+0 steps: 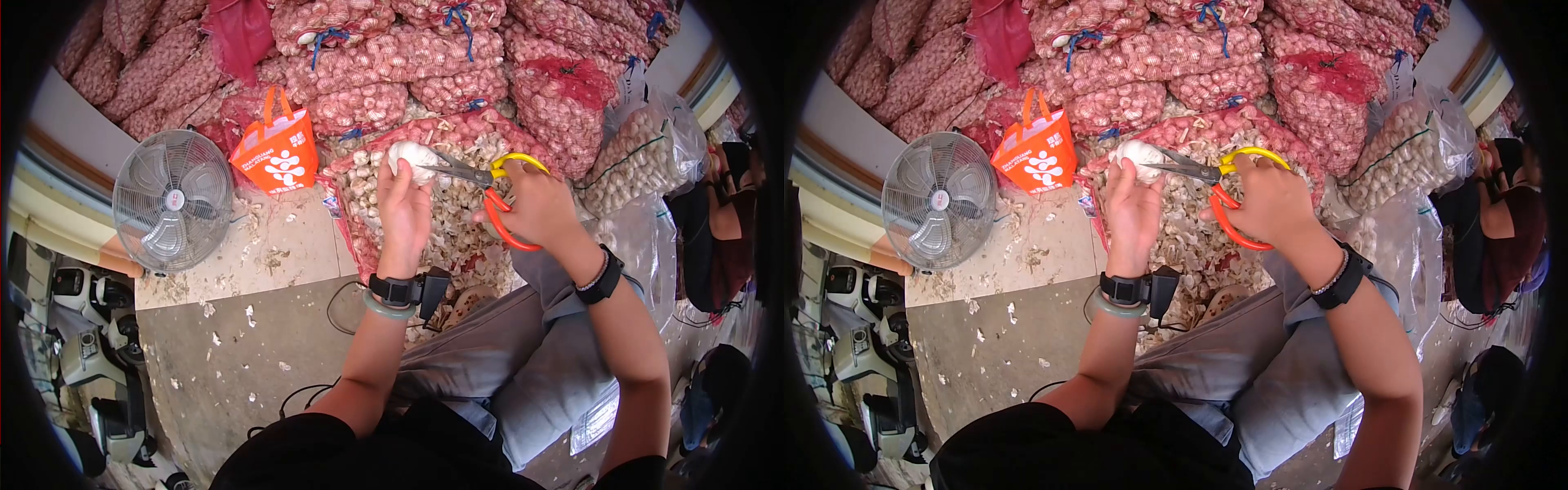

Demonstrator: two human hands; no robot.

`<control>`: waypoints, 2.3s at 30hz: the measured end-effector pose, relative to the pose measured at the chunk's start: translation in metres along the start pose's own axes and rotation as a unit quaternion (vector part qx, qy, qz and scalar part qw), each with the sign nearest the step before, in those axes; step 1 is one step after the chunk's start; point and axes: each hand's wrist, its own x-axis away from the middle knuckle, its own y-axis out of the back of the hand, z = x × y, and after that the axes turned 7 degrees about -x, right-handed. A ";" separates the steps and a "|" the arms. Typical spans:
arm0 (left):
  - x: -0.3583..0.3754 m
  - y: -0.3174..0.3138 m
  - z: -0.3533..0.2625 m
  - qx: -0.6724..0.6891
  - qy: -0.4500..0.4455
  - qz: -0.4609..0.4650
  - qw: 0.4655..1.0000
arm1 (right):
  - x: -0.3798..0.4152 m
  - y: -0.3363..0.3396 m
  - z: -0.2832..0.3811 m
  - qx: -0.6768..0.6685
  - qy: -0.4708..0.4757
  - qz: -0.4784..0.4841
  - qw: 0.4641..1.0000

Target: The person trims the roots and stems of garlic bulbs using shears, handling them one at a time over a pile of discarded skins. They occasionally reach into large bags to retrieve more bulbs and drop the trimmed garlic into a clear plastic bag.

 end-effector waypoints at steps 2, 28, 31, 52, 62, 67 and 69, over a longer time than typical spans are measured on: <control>0.000 -0.002 -0.003 0.001 0.003 -0.003 1.000 | 0.000 0.000 -0.003 -0.009 0.003 0.005 1.000; -0.001 -0.001 -0.006 0.036 0.012 0.013 0.999 | -0.011 -0.016 -0.010 -0.072 -0.039 0.031 0.996; 0.000 -0.005 -0.006 0.058 0.016 0.029 0.998 | -0.012 -0.009 -0.007 -0.075 -0.083 0.043 0.993; 0.002 -0.002 0.000 0.058 0.028 -0.003 0.998 | -0.004 0.003 0.007 -0.053 0.015 0.011 0.998; 0.001 -0.004 0.000 0.042 0.013 -0.005 0.999 | -0.008 -0.007 -0.004 -0.027 -0.033 0.000 0.999; 0.000 -0.006 0.001 0.080 0.028 -0.049 0.995 | -0.005 0.002 0.005 -0.036 -0.027 0.004 0.999; 0.000 -0.004 0.003 0.073 0.021 -0.030 0.997 | -0.004 -0.009 0.000 -0.030 0.068 -0.073 0.995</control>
